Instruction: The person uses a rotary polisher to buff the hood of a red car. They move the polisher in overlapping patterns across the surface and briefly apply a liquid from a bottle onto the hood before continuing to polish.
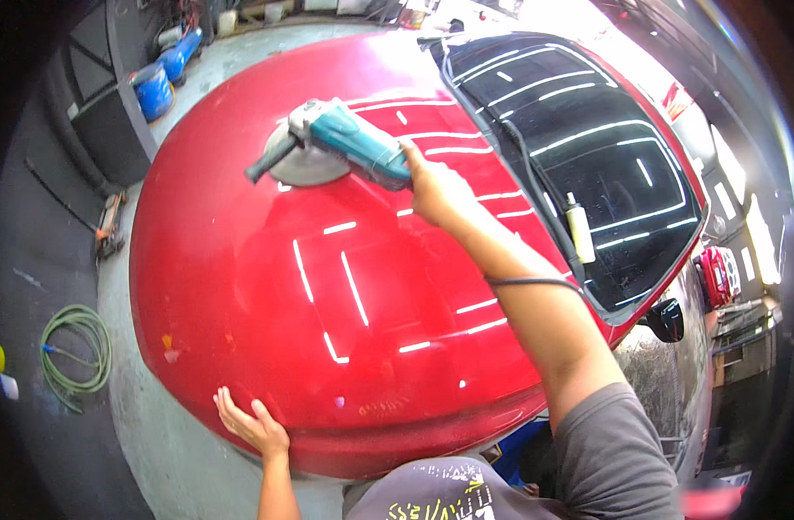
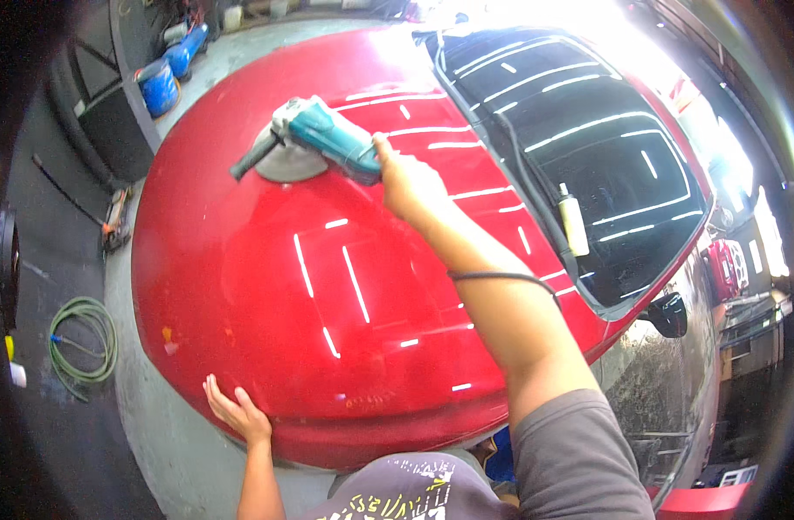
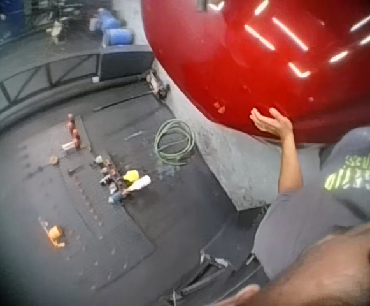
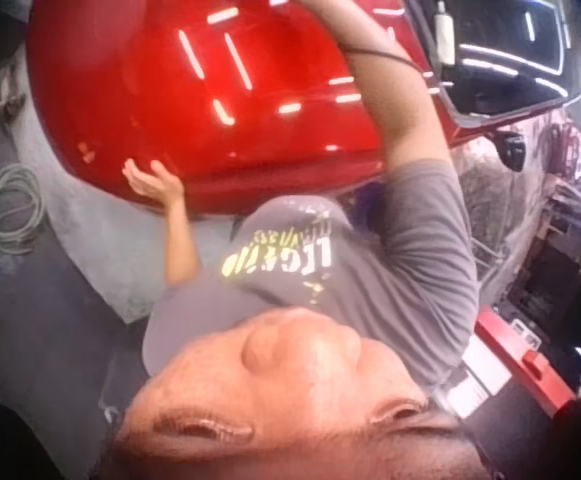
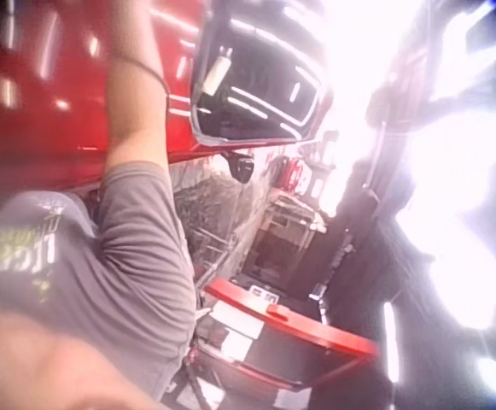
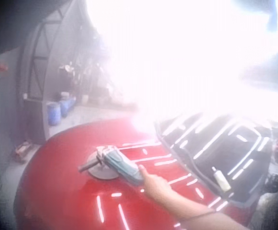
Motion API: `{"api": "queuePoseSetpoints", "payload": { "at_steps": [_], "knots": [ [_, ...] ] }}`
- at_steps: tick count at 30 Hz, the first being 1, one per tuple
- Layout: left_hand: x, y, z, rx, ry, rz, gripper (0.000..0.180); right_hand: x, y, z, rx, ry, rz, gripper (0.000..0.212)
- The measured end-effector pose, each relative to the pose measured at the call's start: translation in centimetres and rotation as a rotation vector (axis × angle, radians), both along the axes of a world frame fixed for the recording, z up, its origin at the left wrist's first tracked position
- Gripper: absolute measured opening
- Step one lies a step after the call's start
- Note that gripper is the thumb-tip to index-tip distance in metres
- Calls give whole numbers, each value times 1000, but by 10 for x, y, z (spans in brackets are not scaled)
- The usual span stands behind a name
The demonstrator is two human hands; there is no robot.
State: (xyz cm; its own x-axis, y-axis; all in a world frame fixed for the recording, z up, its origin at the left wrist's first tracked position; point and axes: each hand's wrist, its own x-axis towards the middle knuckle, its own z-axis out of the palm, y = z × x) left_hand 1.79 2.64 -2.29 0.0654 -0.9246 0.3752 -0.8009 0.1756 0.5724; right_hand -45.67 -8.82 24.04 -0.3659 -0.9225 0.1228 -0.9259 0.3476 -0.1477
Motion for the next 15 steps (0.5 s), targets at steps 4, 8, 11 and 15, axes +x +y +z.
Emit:
{"api": "queuePoseSetpoints", "payload": {
  "at_steps": [4,8,11,15],
  "knots": [
    [2,-4,-1,-29,-8,11,69,-23,36,14,50,-38,-150,87],
    [4,-6,2,-40,-30,8,69,-75,76,1,19,-68,-242,89],
    [-4,-7,4,-39,1,-21,72,-110,114,0,-30,-3,-328,91],
    [0,-5,4,-42,27,1,69,-122,146,-9,-95,36,-268,83]
  ]
}}
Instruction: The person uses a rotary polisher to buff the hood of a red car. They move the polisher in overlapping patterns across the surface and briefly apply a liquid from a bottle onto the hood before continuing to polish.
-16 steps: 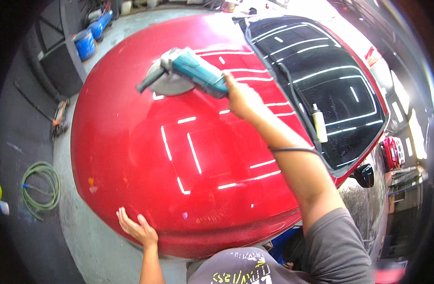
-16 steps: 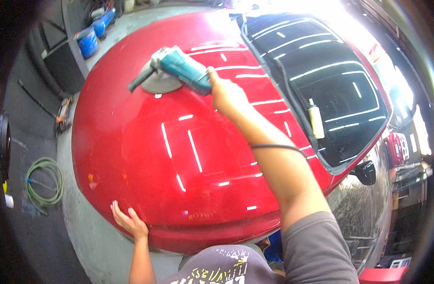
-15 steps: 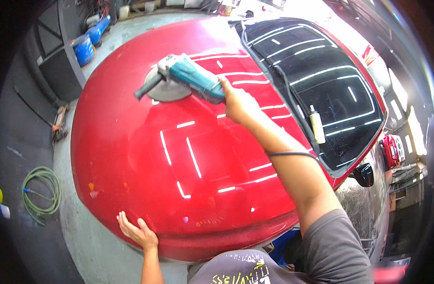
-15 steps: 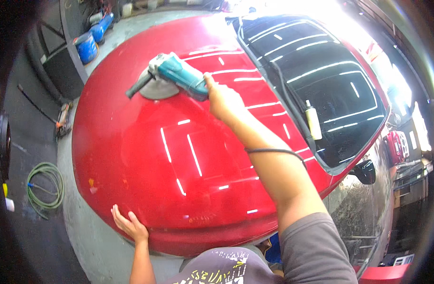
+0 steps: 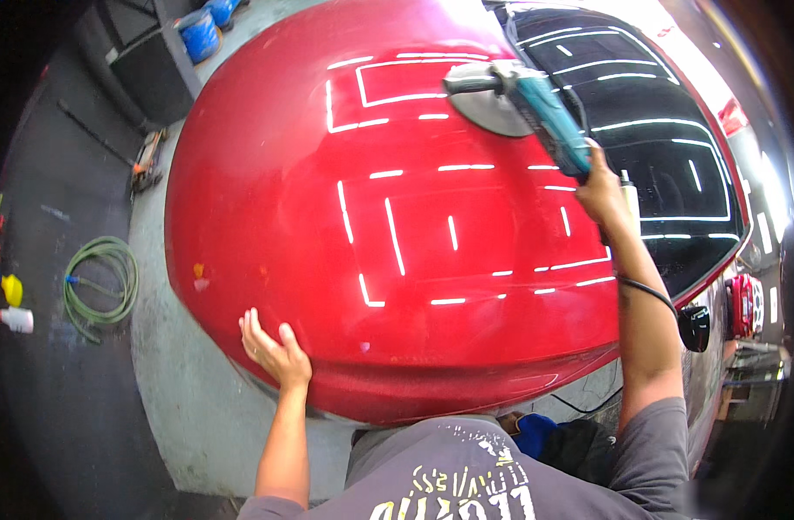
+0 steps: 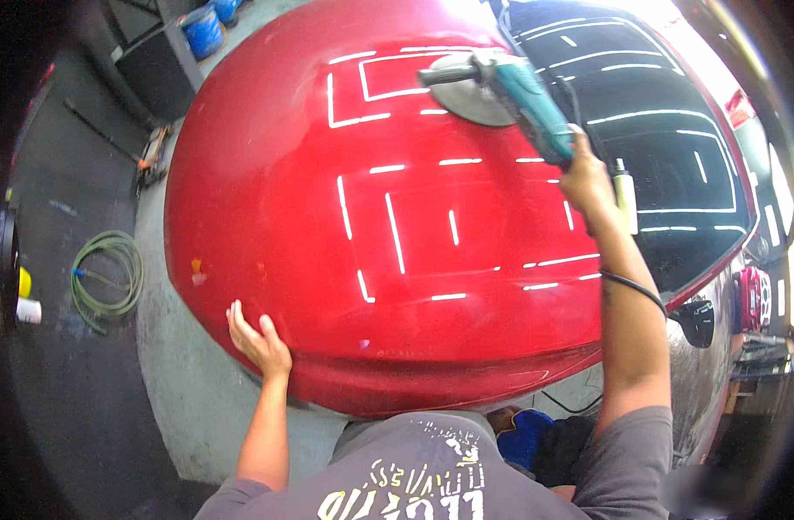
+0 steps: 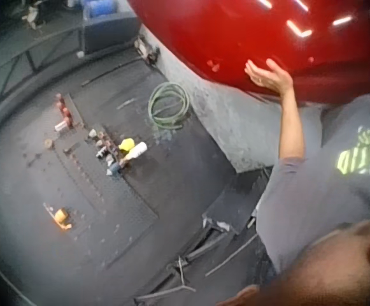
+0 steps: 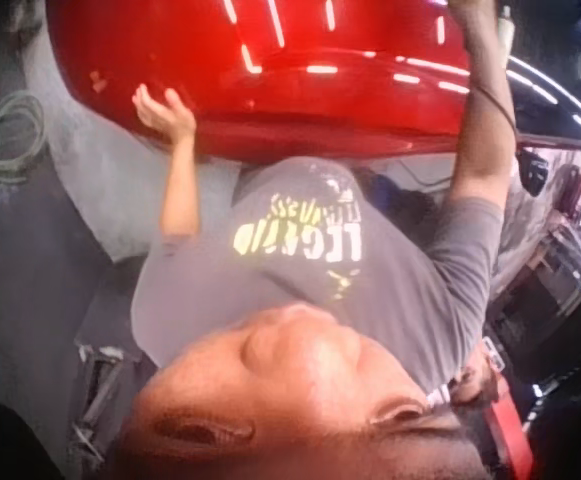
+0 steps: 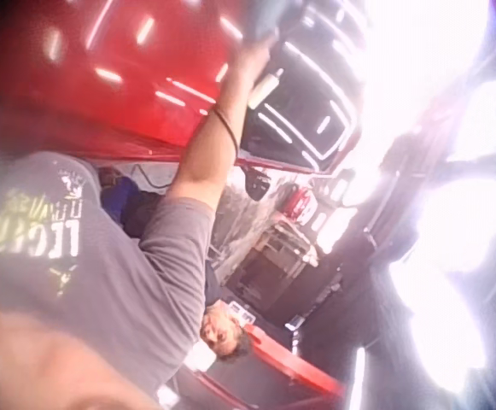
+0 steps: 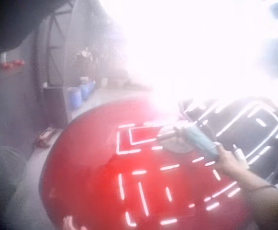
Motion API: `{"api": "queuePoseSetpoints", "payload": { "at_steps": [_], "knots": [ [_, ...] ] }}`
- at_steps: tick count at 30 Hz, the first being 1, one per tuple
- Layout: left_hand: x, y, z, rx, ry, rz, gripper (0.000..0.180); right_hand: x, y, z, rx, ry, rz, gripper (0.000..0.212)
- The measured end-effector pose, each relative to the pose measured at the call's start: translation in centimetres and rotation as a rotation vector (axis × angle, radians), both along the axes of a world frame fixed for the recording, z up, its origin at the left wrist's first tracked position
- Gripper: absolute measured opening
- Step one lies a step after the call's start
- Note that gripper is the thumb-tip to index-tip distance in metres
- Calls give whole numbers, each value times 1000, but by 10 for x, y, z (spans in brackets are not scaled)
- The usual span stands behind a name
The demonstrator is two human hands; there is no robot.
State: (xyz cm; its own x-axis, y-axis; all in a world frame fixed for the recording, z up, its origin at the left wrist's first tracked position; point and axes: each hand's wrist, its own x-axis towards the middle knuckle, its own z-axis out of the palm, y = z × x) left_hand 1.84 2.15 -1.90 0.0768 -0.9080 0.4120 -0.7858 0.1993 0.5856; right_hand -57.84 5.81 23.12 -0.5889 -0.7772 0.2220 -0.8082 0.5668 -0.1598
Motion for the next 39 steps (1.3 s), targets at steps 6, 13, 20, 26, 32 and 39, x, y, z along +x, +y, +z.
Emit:
{"api": "queuePoseSetpoints", "payload": {
  "at_steps": [6,13,20,26,32,39],
  "knots": [
    [-4,-1,2,49,12,2,73,1,33,3,122,115,-81,92],
    [-6,1,5,48,7,-6,72,58,-8,2,42,-30,62,89],
    [-5,1,1,-3,-35,21,67,143,-75,2,150,-35,127,86],
    [-3,2,0,47,-51,19,68,156,-64,7,182,-74,187,98],
    [-1,0,3,41,-64,39,66,84,-15,8,96,-89,69,91],
    [-6,-1,0,40,-18,15,70,-5,54,-4,76,205,-23,89]
  ]
}}
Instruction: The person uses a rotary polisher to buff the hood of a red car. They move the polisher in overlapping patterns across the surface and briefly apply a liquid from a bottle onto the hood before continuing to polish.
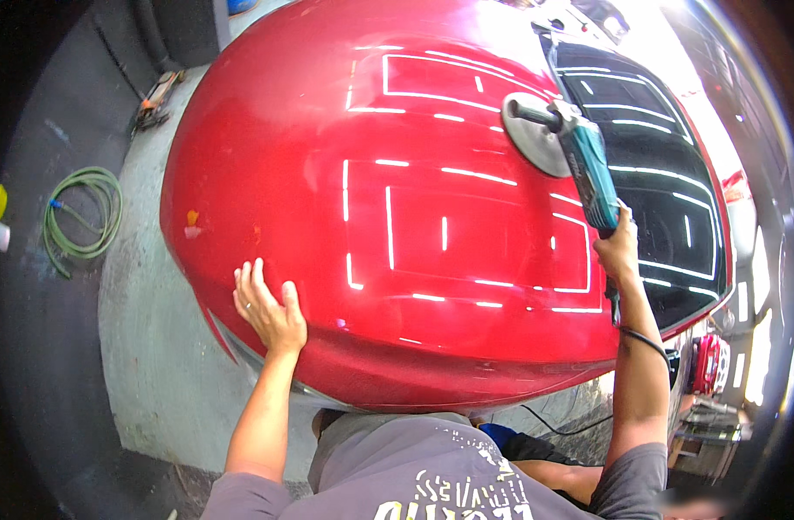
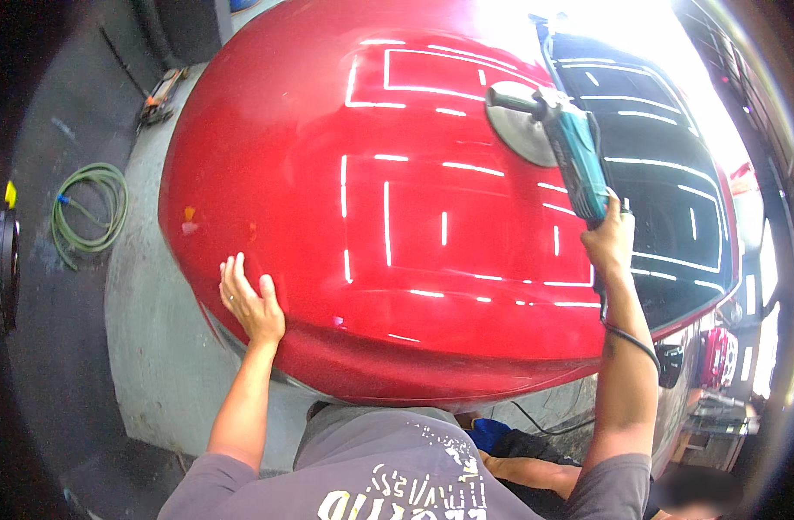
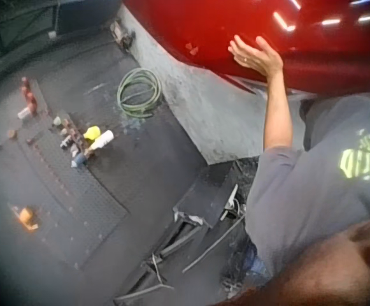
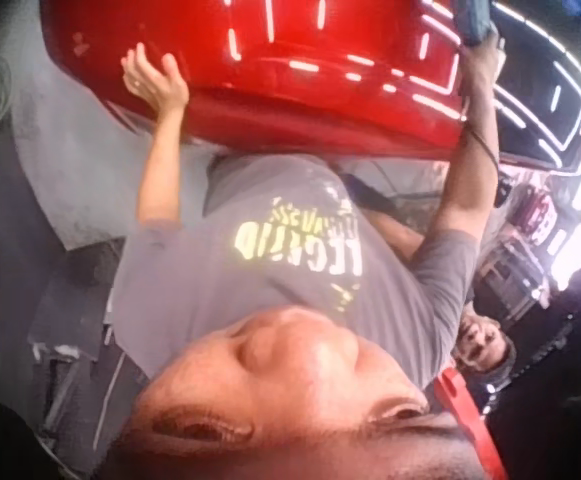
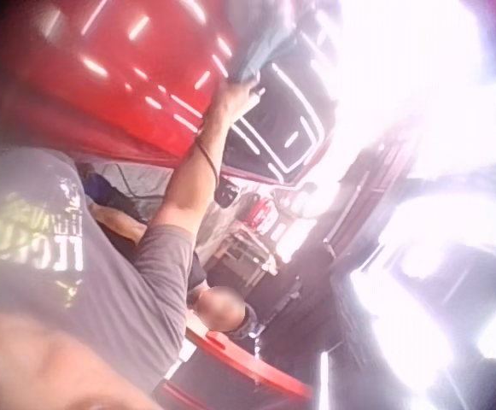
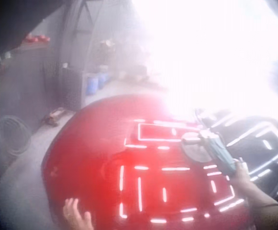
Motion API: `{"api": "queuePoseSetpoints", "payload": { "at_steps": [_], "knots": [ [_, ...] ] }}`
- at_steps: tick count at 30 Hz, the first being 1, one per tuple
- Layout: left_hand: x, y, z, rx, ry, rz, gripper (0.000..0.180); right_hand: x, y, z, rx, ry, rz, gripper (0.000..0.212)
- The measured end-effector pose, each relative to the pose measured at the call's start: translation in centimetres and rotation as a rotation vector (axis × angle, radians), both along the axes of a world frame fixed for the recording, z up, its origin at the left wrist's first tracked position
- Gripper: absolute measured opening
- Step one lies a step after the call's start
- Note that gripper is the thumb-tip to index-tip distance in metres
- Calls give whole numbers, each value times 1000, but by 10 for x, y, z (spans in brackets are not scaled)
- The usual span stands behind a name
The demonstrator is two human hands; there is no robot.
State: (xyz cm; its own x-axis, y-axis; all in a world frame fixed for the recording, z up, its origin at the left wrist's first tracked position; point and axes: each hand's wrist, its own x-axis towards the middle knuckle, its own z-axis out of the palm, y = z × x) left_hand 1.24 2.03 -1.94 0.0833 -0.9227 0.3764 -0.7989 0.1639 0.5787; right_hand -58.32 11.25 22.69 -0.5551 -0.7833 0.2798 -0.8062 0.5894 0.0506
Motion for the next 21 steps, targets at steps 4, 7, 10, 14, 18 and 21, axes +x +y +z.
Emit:
{"api": "queuePoseSetpoints", "payload": {
  "at_steps": [4,7,10,14,18,21],
  "knots": [
    [3,3,3,21,4,12,69,35,-8,-4,20,-37,-36,93],
    [3,3,4,27,19,8,72,71,-17,6,54,-79,35,96],
    [3,5,5,30,32,9,73,121,-38,5,57,-214,83,97],
    [0,3,4,9,-9,4,72,165,-57,1,94,-268,139,101],
    [-1,3,2,-32,-32,15,68,200,-67,7,160,-249,130,100],
    [2,3,2,1,-34,29,68,218,-65,11,192,-278,112,99]
  ]
}}
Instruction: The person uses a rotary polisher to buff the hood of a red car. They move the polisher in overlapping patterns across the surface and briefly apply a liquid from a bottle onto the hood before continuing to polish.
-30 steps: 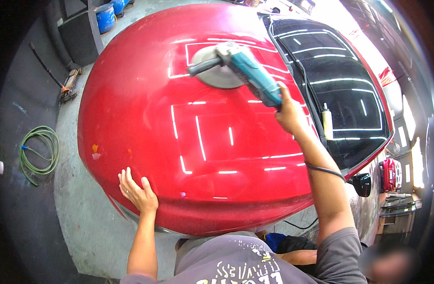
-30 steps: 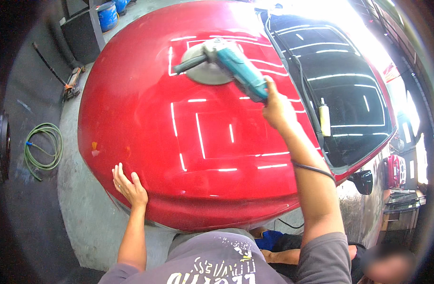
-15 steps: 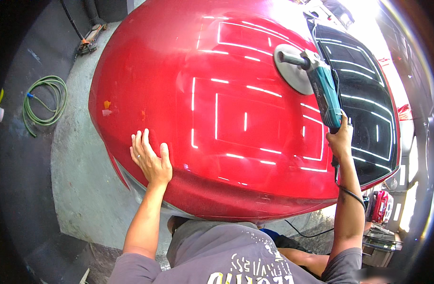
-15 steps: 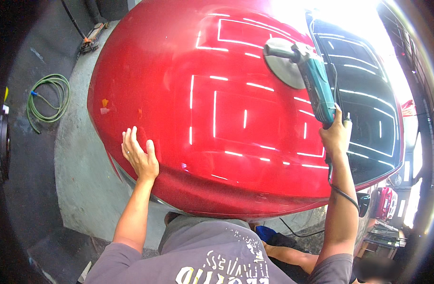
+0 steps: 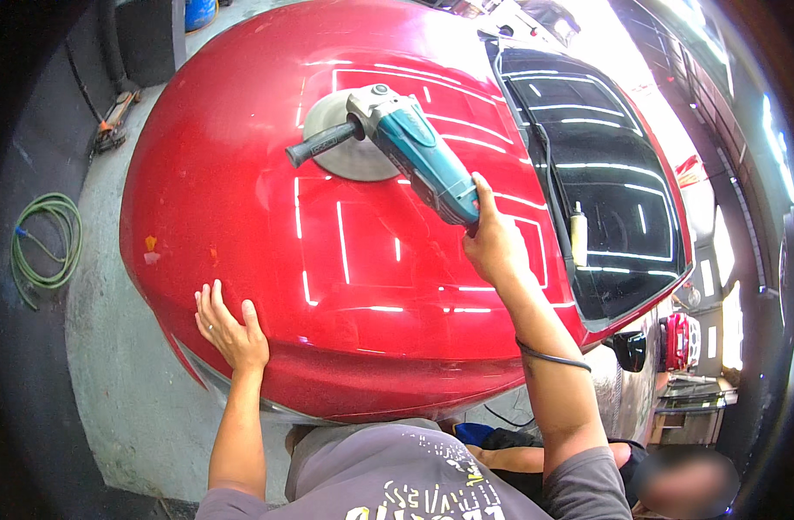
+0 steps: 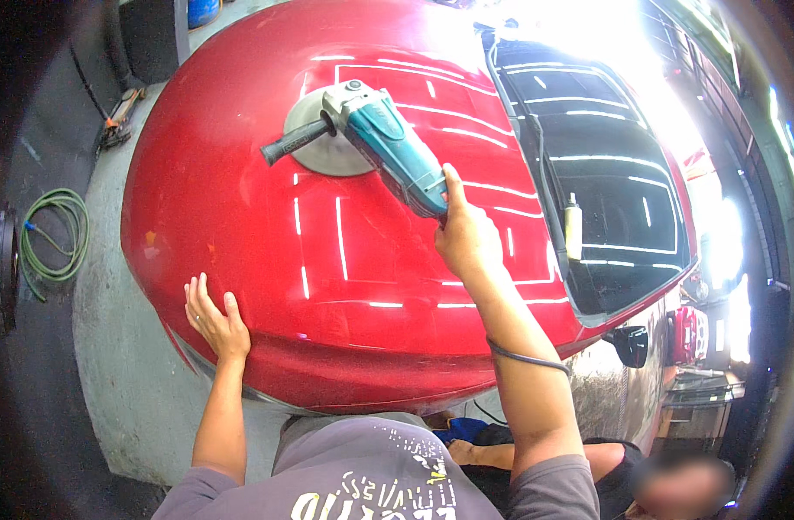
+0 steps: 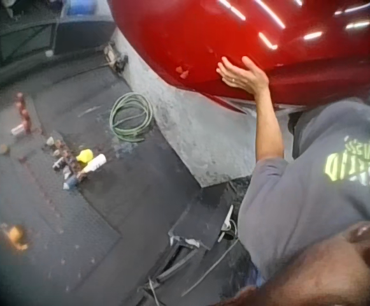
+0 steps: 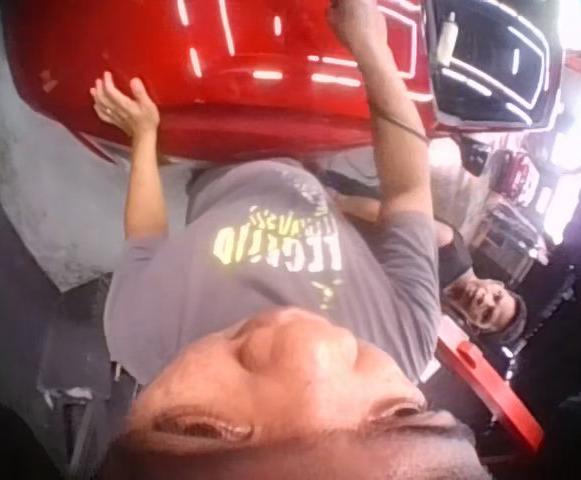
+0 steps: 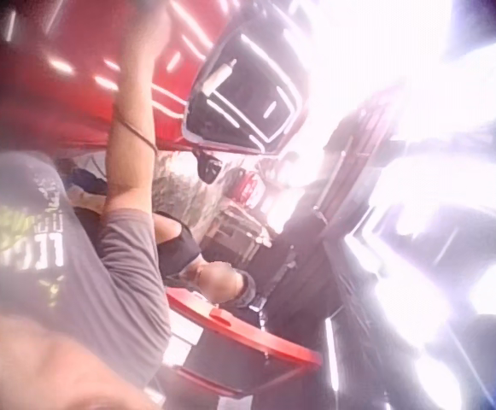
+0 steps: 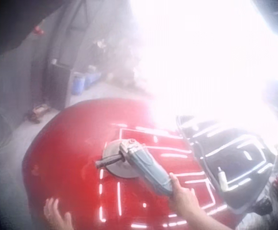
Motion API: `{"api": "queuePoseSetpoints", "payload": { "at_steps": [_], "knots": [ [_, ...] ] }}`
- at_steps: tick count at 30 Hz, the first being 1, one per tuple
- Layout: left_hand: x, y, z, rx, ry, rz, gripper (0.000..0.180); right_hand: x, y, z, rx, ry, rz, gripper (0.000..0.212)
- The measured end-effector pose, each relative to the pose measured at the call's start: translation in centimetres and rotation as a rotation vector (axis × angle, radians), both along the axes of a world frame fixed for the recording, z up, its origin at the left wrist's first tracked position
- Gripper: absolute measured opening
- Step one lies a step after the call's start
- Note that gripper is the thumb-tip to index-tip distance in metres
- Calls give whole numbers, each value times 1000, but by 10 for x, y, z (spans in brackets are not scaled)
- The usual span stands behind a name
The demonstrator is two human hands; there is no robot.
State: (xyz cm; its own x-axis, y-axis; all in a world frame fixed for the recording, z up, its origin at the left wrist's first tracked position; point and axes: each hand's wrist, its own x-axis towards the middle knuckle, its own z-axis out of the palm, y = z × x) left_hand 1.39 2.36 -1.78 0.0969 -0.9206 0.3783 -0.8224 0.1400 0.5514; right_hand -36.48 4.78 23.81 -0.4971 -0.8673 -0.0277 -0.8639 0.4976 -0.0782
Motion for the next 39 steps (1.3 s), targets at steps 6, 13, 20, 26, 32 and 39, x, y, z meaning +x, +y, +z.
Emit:
{"api": "queuePoseSetpoints", "payload": {
  "at_steps": [6,13,20,26,32,39],
  "knots": [
    [1,-4,1,28,32,-9,70,-71,67,-7,-164,-59,-113,101],
    [-1,-2,2,21,45,-18,69,-129,143,-2,-191,44,-274,94],
    [-3,-2,3,17,74,-19,70,-142,178,-19,-191,127,-262,92],
    [2,0,1,17,59,-11,70,-69,125,-11,-193,-20,-120,90],
    [-4,-2,2,-4,57,-26,68,-22,60,-16,-153,-97,-29,97],
    [0,0,2,17,27,-5,67,27,12,-7,-18,3,44,99]
  ]
}}
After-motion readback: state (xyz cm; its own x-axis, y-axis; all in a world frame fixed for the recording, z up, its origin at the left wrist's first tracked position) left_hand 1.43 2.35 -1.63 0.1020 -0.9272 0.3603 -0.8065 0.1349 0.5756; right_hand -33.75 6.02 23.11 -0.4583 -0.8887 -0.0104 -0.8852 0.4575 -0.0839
